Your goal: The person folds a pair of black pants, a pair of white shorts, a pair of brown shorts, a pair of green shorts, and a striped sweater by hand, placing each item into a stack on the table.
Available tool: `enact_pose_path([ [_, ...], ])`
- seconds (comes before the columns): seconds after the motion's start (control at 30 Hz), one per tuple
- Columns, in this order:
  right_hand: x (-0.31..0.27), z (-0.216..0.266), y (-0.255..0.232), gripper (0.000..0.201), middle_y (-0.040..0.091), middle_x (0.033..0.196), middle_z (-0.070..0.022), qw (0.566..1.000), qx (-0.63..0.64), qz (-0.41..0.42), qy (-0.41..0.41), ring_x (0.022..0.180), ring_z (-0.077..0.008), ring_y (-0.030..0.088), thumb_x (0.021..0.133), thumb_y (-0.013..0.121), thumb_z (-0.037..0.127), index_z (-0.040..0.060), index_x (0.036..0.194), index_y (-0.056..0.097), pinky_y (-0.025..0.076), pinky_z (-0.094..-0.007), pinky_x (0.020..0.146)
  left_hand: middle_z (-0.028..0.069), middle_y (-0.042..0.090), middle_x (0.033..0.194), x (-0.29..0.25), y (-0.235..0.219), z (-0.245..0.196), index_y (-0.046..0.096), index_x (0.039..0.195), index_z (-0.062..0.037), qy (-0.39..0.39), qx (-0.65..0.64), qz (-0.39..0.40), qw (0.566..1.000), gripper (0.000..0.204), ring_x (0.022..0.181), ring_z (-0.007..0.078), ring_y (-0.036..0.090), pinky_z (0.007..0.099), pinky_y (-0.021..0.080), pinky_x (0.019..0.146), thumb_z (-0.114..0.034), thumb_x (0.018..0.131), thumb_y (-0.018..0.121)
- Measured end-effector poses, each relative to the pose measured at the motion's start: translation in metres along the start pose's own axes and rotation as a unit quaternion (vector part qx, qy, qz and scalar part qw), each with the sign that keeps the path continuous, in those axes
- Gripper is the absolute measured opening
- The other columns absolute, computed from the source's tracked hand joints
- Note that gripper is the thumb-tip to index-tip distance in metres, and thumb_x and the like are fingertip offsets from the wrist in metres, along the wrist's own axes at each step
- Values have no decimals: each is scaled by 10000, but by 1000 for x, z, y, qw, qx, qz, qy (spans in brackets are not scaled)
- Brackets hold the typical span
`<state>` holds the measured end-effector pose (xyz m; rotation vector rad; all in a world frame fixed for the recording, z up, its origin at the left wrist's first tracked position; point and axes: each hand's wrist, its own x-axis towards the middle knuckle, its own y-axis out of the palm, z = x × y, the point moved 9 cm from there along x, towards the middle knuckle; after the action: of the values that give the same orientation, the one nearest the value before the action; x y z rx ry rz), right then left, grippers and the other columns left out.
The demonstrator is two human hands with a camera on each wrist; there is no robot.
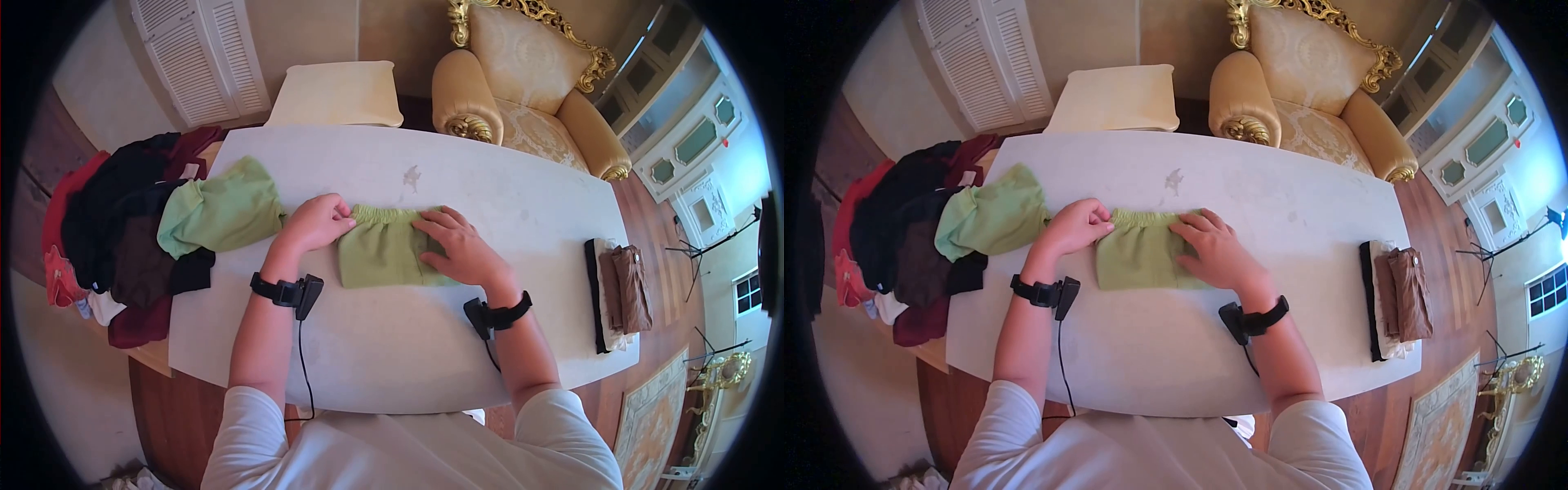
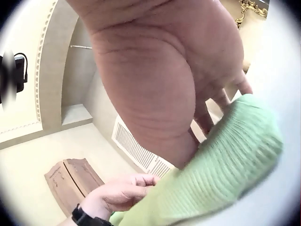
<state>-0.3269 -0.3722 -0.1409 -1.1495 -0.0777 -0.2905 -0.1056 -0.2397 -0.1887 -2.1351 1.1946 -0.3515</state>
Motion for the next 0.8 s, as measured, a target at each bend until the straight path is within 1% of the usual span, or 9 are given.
enact_pose_path([
  [0.1, -3, -1, -14, 422, 676, 1307, -160, 997, 5, 62, 33, 1274, -386, 578, 910, 756, 201, 62, 1303, 686, 474, -477, 1093, 106, 750, 930, 2, 10, 2, 689, 1008, -17, -15, -50, 51, 997, 223, 829, 201, 705, 351, 564, 770, -205, 922, 774],
  [0.17, -7, -10, -17, 375, 711, 1214, -163, 990, 19, 110, 85, 1192, -376, 624, 911, 758, 215, 55, 1247, 708, 497, -465, 1044, 56, 703, 853, 4, 18, -3, 666, 989, -19, 2, -58, 65, 996, 193, 738, 135, 652, 310, 544, 665, -172, 940, 772],
  [0.2, -5, -9, -21, 366, 717, 1175, -167, 993, 24, 82, 84, 1152, -375, 637, 914, 760, 228, 46, 1227, 709, 506, -460, 1017, 31, 680, 815, 4, 23, -6, 654, 979, -20, 11, -62, 71, 995, 182, 692, 103, 625, 289, 534, 612, -156, 949, 771],
  [0.27, -2, -4, -27, 356, 729, 1097, -174, 996, 36, 25, 82, 1073, -373, 663, 920, 764, 256, 27, 1188, 711, 522, -450, 964, 25, 680, 804, -11, 14, -27, 652, 963, -19, -17, -31, 81, 996, 168, 669, 102, 622, 280, 529, 602, -140, 951, 768],
  [0.4, 4, -3, 3, 427, 716, 1101, -198, 996, 37, 25, 75, 1078, -392, 660, 912, 776, 339, -3, 1157, 700, 528, -459, 943, 18, 677, 782, -17, 18, -25, 642, 942, -25, -62, -13, 138, 988, 174, 642, 100, 618, 270, 518, 585, -135, 952, 776],
  [0.5, 3, 1, 12, 486, 709, 1076, -223, 996, 34, 29, 83, 1049, -401, 667, 899, 795, 374, -32, 1145, 689, 532, -451, 921, 6, 685, 807, -8, 28, -12, 639, 944, -45, -52, -64, 147, 986, 185, 670, 99, 632, 260, 519, 602, -170, 968, 773],
  [0.67, 4, -4, 24, 528, 694, 1071, -254, 981, 87, 112, 135, 1052, -427, 664, 863, 816, 404, -49, 1097, 679, 533, -469, 918, 8, 698, 858, 4, 37, 11, 650, 988, -50, -62, -237, 174, 954, 186, 720, 112, 656, 276, 538, 636, -217, 1005, 729],
  [0.7, 4, -3, 23, 525, 695, 1057, -255, 984, 83, 98, 123, 1044, -427, 667, 863, 816, 397, -54, 1091, 676, 535, -470, 913, 15, 703, 867, 3, 37, 7, 654, 996, -46, -61, -260, 183, 946, 186, 726, 119, 663, 284, 545, 642, -220, 1011, 718],
  [0.8, 3, -1, 21, 513, 704, 1020, -251, 990, 75, 59, 99, 1005, -419, 676, 851, 827, 378, -56, 1081, 676, 535, -464, 884, 34, 707, 878, -2, 26, 2, 649, 1006, -48, -68, -192, 112, 973, 294, 737, 117, 657, 284, 545, 669, -319, 980, 762],
])
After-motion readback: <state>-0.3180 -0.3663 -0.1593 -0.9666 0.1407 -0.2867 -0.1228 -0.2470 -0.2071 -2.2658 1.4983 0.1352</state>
